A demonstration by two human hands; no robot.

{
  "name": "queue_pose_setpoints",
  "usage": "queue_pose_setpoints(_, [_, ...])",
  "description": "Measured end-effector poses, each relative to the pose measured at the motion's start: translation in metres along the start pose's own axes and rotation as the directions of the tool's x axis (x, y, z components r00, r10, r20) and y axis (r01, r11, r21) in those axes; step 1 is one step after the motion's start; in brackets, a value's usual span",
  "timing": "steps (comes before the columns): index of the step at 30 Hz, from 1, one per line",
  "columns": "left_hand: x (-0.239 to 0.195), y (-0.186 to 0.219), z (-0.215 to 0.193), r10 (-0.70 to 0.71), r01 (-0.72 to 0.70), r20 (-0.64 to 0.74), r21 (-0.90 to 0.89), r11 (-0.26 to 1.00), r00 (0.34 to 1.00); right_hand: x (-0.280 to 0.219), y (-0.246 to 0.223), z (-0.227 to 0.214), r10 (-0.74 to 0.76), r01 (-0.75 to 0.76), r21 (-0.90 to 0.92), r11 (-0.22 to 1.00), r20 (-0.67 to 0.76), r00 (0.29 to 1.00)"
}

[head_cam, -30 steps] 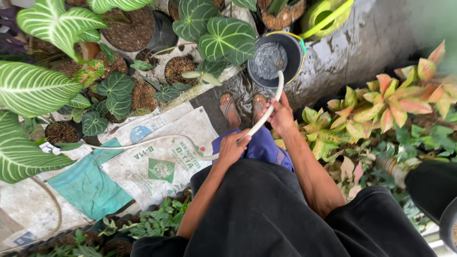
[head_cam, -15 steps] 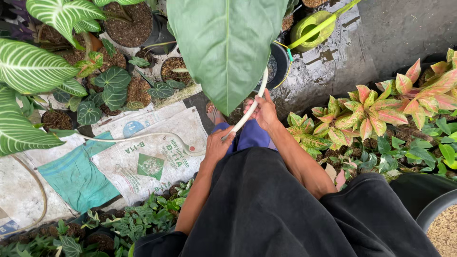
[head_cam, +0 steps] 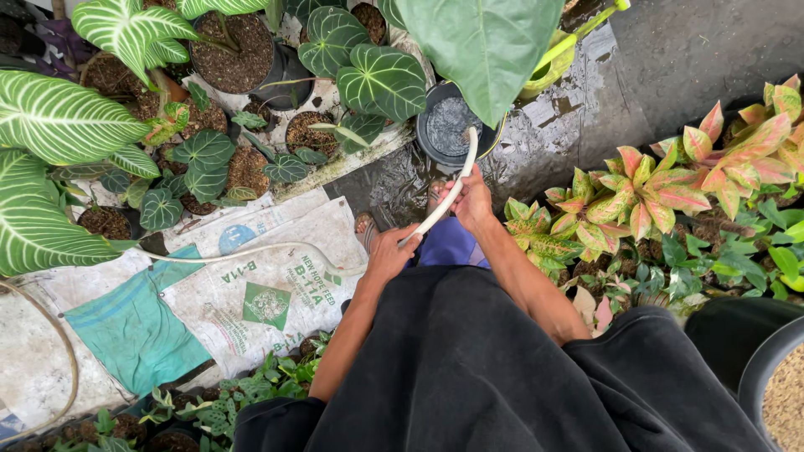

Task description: The person holds a white hose and fills a black bucket with water. They briefly use a sponge to agitate the water inside the bucket, then continue filling it. The person also picks up a green watering can and places it nearby.

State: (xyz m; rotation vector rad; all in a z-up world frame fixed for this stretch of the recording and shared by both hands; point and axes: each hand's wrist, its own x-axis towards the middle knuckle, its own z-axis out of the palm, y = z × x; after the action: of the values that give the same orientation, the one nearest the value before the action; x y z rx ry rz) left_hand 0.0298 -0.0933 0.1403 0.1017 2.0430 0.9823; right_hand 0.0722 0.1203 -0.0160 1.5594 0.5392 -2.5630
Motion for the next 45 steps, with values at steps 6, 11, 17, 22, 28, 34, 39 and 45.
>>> queue_pose_setpoints(6, [-0.011, -0.012, -0.015, 0.045, -0.041, 0.048, -0.084, 0.996, 0.998, -0.016, 0.019, 0.004, -0.050, 0.051, 0.015, 0.999, -0.042, 0.998])
queue_pose_setpoints(11, [-0.020, -0.018, -0.023, 0.043, -0.037, 0.091, -0.068, 0.997, 0.995, -0.025, 0.033, 0.003, -0.087, 0.090, 0.064, 0.994, -0.047, 0.995])
queue_pose_setpoints(17, [-0.019, -0.019, -0.018, 0.069, -0.062, 0.083, -0.084, 0.995, 0.994, -0.032, 0.026, 0.001, -0.080, 0.084, 0.047, 0.995, -0.081, 0.993])
queue_pose_setpoints(22, [-0.021, -0.015, -0.012, 0.062, -0.054, 0.075, -0.100, 0.993, 0.995, -0.030, 0.019, -0.001, -0.092, 0.093, 0.018, 0.996, -0.054, 0.994])
queue_pose_setpoints(28, [-0.021, -0.011, -0.009, 0.054, -0.049, 0.056, -0.082, 0.995, 0.997, -0.023, 0.017, -0.006, -0.064, 0.065, 0.017, 0.998, -0.049, 0.997])
queue_pose_setpoints(34, [-0.027, -0.013, -0.010, 0.039, -0.033, 0.063, -0.087, 0.996, 0.997, -0.030, 0.020, -0.002, -0.046, 0.047, 0.023, 0.999, -0.041, 0.998])
queue_pose_setpoints(39, [-0.028, -0.012, -0.016, 0.035, -0.027, 0.086, -0.098, 0.995, 0.996, -0.039, 0.021, 0.005, -0.055, 0.055, 0.021, 0.998, -0.007, 0.998])
queue_pose_setpoints(45, [-0.034, -0.010, -0.023, 0.005, 0.003, 0.137, -0.057, 0.998, 0.991, -0.053, 0.021, 0.009, -0.051, 0.050, 0.021, 0.999, 0.037, 0.998])
